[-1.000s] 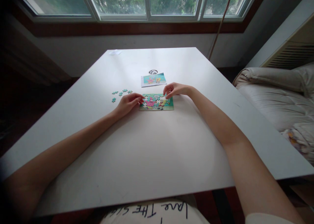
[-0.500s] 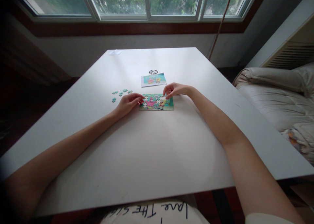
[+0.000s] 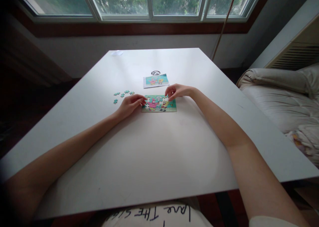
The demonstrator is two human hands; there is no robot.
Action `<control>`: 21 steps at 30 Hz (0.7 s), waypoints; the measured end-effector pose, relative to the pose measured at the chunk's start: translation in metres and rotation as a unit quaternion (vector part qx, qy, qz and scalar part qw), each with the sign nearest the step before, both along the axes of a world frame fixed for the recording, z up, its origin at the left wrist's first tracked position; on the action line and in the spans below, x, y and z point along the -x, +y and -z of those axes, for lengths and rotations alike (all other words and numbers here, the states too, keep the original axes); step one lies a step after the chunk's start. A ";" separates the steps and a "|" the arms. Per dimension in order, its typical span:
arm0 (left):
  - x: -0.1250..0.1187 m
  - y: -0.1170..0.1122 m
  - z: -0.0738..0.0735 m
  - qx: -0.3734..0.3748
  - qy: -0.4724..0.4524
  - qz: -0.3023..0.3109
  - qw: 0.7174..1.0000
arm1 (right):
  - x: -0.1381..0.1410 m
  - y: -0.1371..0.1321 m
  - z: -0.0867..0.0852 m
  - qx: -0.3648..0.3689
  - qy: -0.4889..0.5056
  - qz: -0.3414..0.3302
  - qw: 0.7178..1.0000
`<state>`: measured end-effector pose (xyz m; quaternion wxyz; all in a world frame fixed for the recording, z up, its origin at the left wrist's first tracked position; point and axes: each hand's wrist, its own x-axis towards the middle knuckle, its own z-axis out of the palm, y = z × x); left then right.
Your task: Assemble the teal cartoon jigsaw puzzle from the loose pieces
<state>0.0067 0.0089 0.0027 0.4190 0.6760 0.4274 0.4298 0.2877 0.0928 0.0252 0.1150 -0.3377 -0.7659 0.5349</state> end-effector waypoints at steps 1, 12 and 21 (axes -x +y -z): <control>0.000 0.000 0.000 0.000 0.000 0.000 1.000 | 0.000 0.000 0.000 -0.001 0.000 0.000 1.000; 0.001 0.002 0.003 -0.004 0.005 -0.003 1.000 | 0.002 -0.001 0.000 -0.009 -0.009 0.013 1.000; 0.000 0.001 0.001 -0.002 0.000 -0.002 1.000 | 0.002 -0.001 0.001 -0.003 0.008 0.016 1.000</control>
